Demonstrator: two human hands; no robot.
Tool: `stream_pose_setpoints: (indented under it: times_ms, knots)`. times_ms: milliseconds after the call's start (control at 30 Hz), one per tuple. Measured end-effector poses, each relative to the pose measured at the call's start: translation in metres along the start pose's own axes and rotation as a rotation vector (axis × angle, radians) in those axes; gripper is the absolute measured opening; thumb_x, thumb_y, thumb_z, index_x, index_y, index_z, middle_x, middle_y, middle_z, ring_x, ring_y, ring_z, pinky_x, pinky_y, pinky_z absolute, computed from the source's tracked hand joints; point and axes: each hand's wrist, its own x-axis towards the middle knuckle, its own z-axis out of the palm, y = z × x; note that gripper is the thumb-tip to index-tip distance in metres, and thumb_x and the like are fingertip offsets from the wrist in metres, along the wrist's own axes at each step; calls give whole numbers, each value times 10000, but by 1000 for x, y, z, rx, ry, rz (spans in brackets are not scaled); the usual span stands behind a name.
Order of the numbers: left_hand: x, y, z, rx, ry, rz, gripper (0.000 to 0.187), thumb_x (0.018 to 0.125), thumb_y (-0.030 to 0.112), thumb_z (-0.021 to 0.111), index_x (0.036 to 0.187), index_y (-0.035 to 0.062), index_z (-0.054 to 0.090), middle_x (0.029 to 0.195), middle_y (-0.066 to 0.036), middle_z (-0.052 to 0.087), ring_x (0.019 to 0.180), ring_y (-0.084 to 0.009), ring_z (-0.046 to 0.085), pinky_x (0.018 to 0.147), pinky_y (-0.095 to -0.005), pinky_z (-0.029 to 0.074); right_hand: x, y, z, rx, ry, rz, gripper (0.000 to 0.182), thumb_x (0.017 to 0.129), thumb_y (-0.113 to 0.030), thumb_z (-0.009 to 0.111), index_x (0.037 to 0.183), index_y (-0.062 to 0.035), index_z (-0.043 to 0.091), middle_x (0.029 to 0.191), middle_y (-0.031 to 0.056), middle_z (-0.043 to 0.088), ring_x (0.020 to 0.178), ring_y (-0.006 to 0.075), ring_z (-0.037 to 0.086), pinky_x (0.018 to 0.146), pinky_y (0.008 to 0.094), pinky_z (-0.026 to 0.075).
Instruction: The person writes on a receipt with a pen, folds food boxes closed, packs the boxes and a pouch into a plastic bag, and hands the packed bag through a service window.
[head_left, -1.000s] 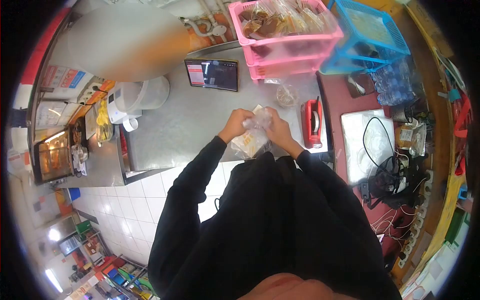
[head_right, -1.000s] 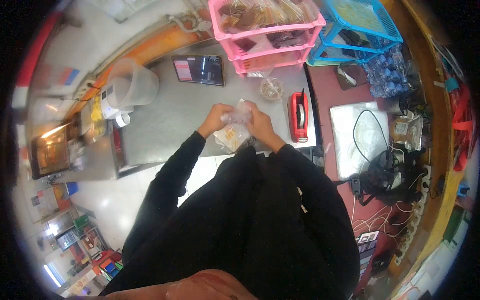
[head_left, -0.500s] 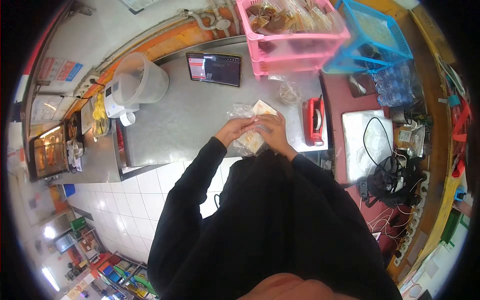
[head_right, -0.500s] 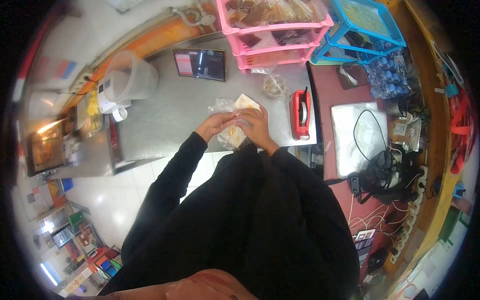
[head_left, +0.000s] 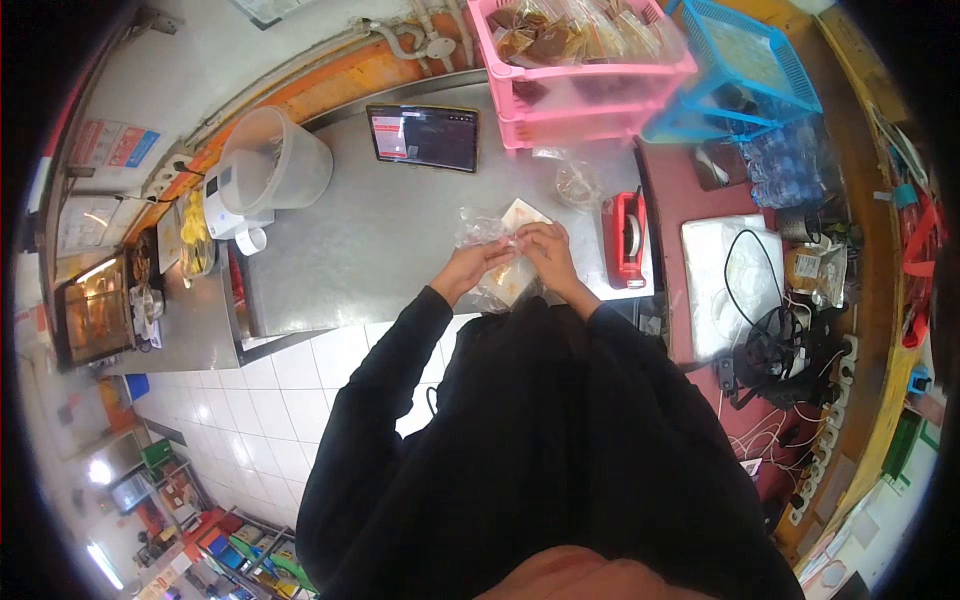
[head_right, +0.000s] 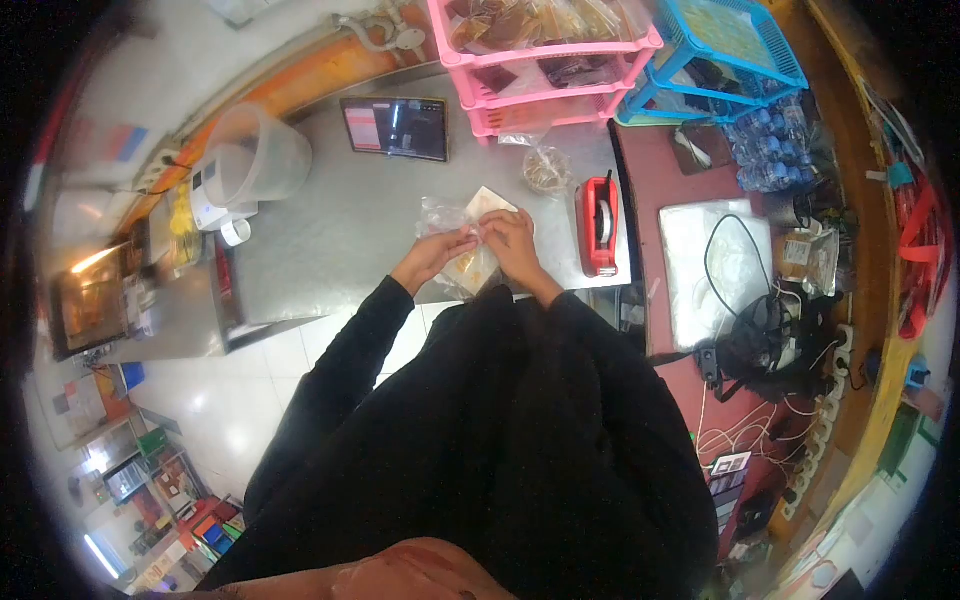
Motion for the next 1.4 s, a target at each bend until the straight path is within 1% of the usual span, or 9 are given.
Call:
stream_pose_setpoints:
  times_ms: [367, 633, 767, 867, 1067, 1133, 1233, 1333, 1400]
  knots:
    - [-1, -6, 6, -13, 108, 42, 313, 955, 106, 596, 1180, -105, 544, 1186, -165, 588, 1104, -268, 605, 1021, -348, 496, 1, 1, 1, -7, 3, -16, 120, 829, -138, 580, 748, -87, 654, 1045, 6, 644, 1088, 205, 566, 1127, 525, 166]
    - [-5, -6, 12, 84, 111, 212, 275, 919, 48, 638, 1177, -15, 566, 1143, -141, 617, 1031, -242, 637, 913, -355, 565, 6, -1, 5, -20, 12, 45, 142, 817, -149, 585, 712, -81, 654, 1004, 23, 660, 1038, 208, 587, 1117, 504, 180]
    - [-4, -6, 13, -1, 149, 176, 270, 895, 42, 671, 1135, -37, 576, 1103, -154, 649, 950, -233, 670, 867, -341, 591, 5, 1, 5, -32, 19, 33, 147, 817, -156, 586, 713, -80, 657, 993, 26, 664, 1037, 206, 590, 1115, 505, 181]
    - [-6, -7, 15, 26, 150, 209, 272, 895, 48, 674, 1133, -39, 577, 1086, -155, 657, 968, -235, 668, 872, -344, 586, 8, 2, 4, -34, 2, 54, 156, 821, -165, 585, 719, -78, 663, 996, 31, 666, 1033, 203, 593, 1099, 497, 212]
    - [-6, -8, 5, 239, 47, 319, 245, 909, 49, 654, 1129, -33, 585, 1085, -140, 648, 971, -255, 669, 885, -353, 574, 16, -5, 2, -42, -11, 80, 106, 794, -173, 665, 758, -73, 667, 976, 58, 672, 967, 265, 605, 961, 433, 402]
    - [-5, -7, 1, 419, 17, 371, 207, 899, 20, 651, 1090, -43, 604, 1090, -152, 650, 995, -261, 671, 905, -358, 566, 15, -13, 5, -1, 162, 147, 81, 766, -146, 705, 744, -75, 673, 968, 78, 665, 953, 285, 604, 843, 402, 460]
    - [-1, -17, -5, 228, -25, 337, 191, 884, -16, 650, 1068, -54, 616, 1074, -160, 656, 990, -264, 676, 914, -356, 562, 17, -15, -5, 3, 6, 171, 70, 769, -127, 712, 806, -78, 678, 974, 90, 655, 917, 297, 612, 814, 402, 474]
    - [-3, -16, 0, 322, 3, 383, 131, 899, -6, 633, 1018, -59, 621, 1011, -138, 677, 961, -257, 687, 880, -353, 573, 21, 14, 2, -72, -79, 109, 91, 816, -136, 667, 886, -82, 652, 969, 96, 656, 872, 293, 624, 820, 392, 471]
    - [-2, -16, 3, 267, -6, 385, 125, 895, -13, 633, 1010, -60, 627, 1004, -138, 681, 959, -247, 687, 877, -347, 572, 21, 7, 5, -153, -20, 71, 94, 834, -103, 632, 910, -49, 625, 924, 116, 650, 851, 288, 636, 789, 374, 477]
